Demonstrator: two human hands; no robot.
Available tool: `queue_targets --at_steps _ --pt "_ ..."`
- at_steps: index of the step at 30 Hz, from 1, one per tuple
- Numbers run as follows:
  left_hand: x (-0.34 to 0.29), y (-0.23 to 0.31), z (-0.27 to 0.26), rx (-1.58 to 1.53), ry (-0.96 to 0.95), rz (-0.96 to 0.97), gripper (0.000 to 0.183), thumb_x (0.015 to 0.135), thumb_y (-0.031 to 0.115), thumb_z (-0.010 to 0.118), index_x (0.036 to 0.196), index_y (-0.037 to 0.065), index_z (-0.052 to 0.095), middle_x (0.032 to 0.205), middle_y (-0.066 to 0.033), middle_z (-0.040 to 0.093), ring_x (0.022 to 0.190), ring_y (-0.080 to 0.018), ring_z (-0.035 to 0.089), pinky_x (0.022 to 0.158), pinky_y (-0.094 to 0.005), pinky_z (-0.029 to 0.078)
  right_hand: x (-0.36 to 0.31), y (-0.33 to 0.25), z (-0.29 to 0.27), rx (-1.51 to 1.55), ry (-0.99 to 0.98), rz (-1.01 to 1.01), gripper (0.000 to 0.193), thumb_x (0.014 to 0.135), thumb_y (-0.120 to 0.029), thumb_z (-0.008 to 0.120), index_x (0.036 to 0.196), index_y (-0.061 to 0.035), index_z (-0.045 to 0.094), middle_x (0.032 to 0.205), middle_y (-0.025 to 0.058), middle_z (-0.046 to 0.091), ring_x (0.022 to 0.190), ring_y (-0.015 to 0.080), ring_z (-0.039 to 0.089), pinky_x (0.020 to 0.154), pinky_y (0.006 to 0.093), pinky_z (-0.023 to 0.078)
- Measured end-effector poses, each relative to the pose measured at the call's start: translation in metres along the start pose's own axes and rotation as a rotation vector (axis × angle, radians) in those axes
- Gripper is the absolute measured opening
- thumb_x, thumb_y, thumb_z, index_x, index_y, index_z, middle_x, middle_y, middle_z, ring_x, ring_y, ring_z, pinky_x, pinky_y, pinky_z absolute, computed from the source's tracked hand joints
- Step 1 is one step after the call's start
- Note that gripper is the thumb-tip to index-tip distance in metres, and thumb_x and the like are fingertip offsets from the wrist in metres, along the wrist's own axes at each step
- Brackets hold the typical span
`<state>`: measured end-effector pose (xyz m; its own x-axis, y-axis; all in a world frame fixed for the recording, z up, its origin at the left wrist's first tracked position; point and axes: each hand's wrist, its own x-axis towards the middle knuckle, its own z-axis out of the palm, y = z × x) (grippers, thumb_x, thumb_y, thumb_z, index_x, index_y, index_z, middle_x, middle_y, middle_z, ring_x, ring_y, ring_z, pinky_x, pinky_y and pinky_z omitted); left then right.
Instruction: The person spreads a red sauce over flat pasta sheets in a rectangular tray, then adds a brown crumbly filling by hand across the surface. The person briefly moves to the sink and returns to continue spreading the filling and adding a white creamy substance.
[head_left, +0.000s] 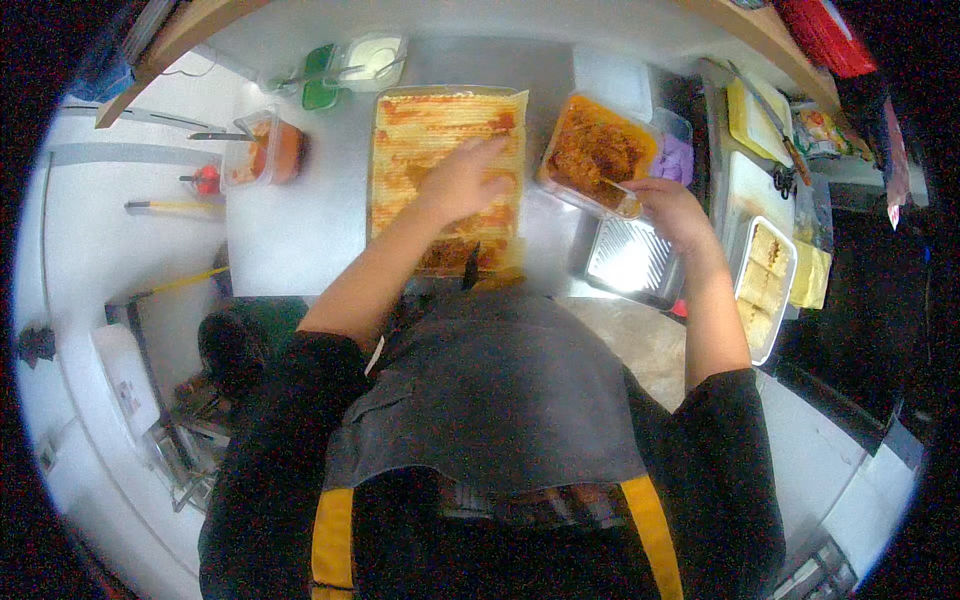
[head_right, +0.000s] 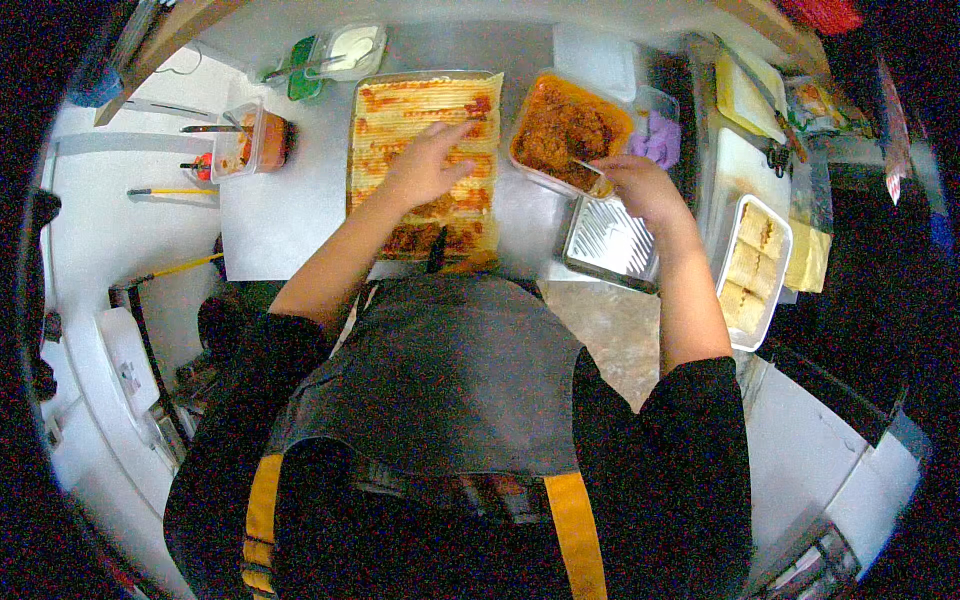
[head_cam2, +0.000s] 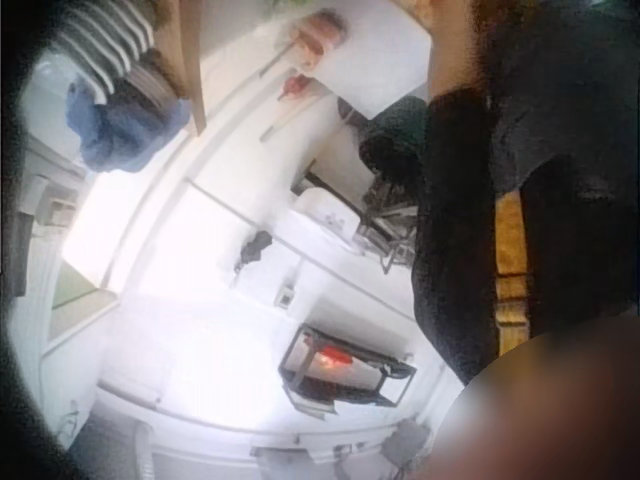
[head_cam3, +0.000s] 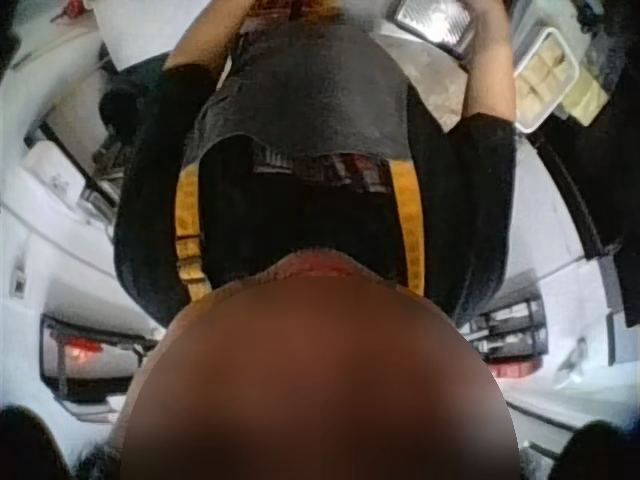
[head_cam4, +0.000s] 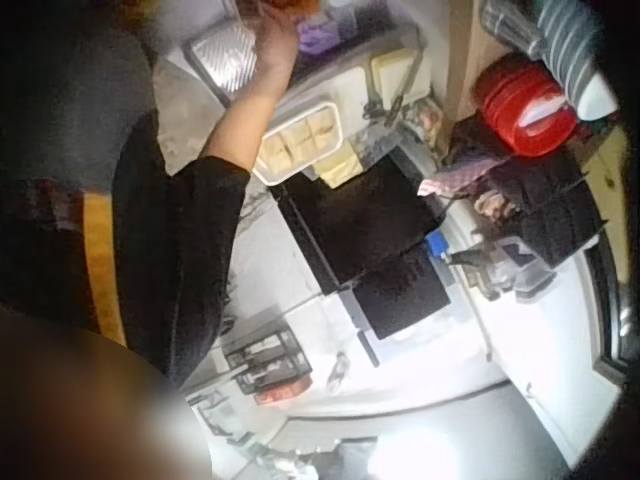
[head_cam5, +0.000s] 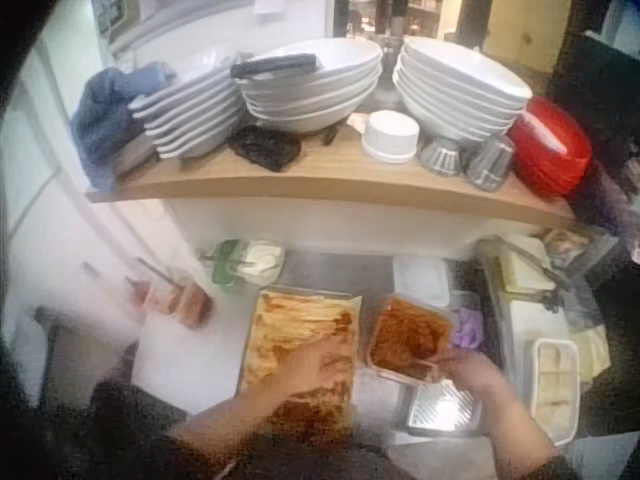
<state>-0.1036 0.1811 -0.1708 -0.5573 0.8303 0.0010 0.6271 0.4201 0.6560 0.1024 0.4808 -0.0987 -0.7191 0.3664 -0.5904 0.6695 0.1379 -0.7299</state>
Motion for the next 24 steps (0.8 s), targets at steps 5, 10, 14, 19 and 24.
queue_targets --at_steps 5,10,14,19,24 --pt "-0.035 -0.075 -0.042 0.121 0.178 -0.067 0.046 0.082 0.011 0.07 0.128 0.007 0.068 0.118 -0.0215 0.065 0.113 -0.0395 0.062 0.104 -0.0457 0.049 -0.027 -0.038 0.032 0.022 -0.026 -0.05 0.027 0.097 -0.015 0.061 0.116 -0.0046 0.076 0.086 0.0067 0.071 0.068 0.0148 0.06 0.06 0.0297 0.046" --pt "-0.038 -0.1 -0.061 0.18 0.156 -0.011 0.045 0.08 0.006 0.066 0.124 0.01 0.07 0.122 -0.0196 0.066 0.118 -0.0387 0.061 0.105 -0.0455 0.048 0.0 -0.041 0.142 -0.326 0.086 -0.375 0.03 0.098 -0.018 0.057 0.118 -0.0038 0.073 0.11 0.0191 0.074 0.104 0.0348 0.07 0.094 0.0412 0.053" --pt "-0.029 -0.095 -0.041 0.259 -0.042 0.12 0.047 0.079 0.004 0.065 0.125 0.011 0.07 0.125 -0.0172 0.067 0.12 -0.0373 0.061 0.106 -0.0473 0.047 0.046 -0.025 0.206 -0.461 0.125 -0.365 0.031 0.101 -0.023 0.053 0.118 -0.0042 0.072 0.114 0.0227 0.071 0.108 0.0424 0.067 0.094 0.0481 0.051" --pt "-0.02 -0.093 -0.012 0.315 -0.206 0.165 0.05 0.081 0.005 0.066 0.131 0.011 0.067 0.13 -0.0119 0.064 0.122 -0.0342 0.059 0.108 -0.0474 0.044 0.087 -0.006 0.224 -0.552 0.074 -0.294 0.03 0.101 -0.021 0.052 0.119 -0.0062 0.072 0.114 0.0223 0.071 0.107 0.0408 0.068 0.092 0.0481 0.053" --pt "-0.023 -0.1 0.008 0.327 -0.136 0.19 0.053 0.082 0.006 0.065 0.135 0.008 0.064 0.136 -0.0126 0.06 0.128 -0.0332 0.055 0.11 -0.0457 0.043 0.099 0.007 0.216 -0.449 0.049 -0.302 0.031 0.101 -0.02 0.053 0.123 -0.0083 0.072 0.114 0.0206 0.073 0.107 0.0373 0.07 0.093 0.0448 0.054"
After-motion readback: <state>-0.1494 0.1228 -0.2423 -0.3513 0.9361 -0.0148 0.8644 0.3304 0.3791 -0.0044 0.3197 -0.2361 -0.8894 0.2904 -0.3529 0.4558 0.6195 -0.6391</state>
